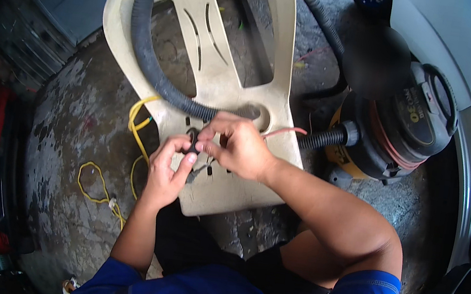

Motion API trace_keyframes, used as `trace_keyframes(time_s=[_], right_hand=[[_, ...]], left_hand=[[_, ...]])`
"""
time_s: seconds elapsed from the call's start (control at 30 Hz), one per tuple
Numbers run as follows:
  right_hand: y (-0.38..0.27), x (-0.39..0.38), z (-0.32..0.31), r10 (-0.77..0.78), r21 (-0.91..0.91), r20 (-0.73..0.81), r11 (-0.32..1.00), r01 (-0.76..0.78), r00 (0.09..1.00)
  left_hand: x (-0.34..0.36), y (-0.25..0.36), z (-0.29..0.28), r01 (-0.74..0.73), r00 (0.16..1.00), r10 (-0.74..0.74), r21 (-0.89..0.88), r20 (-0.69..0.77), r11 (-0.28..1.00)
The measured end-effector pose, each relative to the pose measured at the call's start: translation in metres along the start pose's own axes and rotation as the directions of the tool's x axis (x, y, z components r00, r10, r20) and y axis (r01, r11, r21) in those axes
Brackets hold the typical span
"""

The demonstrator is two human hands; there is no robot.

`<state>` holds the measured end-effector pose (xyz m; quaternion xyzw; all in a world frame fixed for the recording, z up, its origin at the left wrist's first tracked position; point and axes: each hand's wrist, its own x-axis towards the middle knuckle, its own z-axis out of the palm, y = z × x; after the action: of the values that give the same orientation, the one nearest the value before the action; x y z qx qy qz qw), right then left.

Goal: Repairing a damaged electrical wire using black electrical tape.

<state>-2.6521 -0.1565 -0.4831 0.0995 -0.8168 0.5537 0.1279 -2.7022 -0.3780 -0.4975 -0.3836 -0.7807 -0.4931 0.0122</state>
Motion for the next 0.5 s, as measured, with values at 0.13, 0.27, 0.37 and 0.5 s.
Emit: trace_keyframes(time_s=[0.13,0.27,0.37,0.5], right_hand=[[-0.007,0.002,0.002,-0.074,-0.191,0.067,0.978,0.086,0.995],[-0.012,-0.007,-0.001,-0.039,-0.278,0.103,0.958,0.066,0.994],[-0.013,-0.013,-0.008,0.002,-0.324,0.089,0.946,0.028,0.996],[-0.031,-0.014,-0.01,0.036,-0.346,0.072,0.938,-0.009,0.997]], left_hand=[[-0.005,-0.001,-0.002,0.019,1.0,-0.019,0.017,0.004,1.0],[-0.005,0.008,0.0,-0.047,0.998,0.042,0.093,0.056,0.995],[-0.006,0.012,0.004,0.108,0.991,-0.079,-0.305,0.104,0.946],[0.002,0.013,0.003,-0.007,0.998,0.031,-0.354,0.061,0.935]])
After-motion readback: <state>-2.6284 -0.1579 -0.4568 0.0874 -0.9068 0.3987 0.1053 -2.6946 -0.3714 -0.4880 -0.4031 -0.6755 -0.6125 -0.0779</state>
